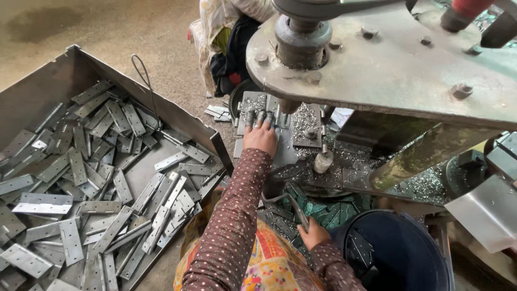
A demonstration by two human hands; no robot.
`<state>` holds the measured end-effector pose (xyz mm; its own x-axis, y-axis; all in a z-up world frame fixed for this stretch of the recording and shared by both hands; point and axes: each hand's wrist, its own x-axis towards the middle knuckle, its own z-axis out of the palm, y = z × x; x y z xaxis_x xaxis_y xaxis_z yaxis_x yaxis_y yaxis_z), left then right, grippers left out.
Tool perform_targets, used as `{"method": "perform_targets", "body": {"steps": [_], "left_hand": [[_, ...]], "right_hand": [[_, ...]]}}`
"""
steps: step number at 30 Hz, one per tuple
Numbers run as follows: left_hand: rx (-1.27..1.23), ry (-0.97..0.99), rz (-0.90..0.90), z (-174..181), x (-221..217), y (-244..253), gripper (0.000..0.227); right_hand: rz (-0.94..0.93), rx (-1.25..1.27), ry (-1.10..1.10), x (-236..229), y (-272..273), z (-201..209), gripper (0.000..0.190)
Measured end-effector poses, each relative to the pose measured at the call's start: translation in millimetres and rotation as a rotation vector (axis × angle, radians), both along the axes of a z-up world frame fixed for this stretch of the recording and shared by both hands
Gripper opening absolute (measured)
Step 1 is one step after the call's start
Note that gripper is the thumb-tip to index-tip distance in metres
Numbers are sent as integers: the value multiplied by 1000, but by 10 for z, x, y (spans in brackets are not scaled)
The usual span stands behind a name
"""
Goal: The person sits at a drill press and repeatedly picks up metal hinge plates from a bin, positions them under the drill, and operates the machine to drill holes. The person uses a lever to control the drill and places finished pieces into a bucket.
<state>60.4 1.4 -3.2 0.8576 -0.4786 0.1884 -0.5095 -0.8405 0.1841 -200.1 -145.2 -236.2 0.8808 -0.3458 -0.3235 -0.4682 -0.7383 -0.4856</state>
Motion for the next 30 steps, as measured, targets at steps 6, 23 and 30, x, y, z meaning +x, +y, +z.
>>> {"method": "perform_targets", "body": {"steps": [6, 23, 30], "left_hand": [[60, -12, -76, 9, -782, 170, 28], [-552, -422, 51, 480, -1074, 340, 24], [210, -240, 14, -3, -662, 102, 24]], "right_hand": [[-89, -77, -278, 6, -5, 1343, 57], [-189, -91, -818, -58, 143, 1860, 47], [-69, -231, -767, -50, 128, 1856, 48]]}}
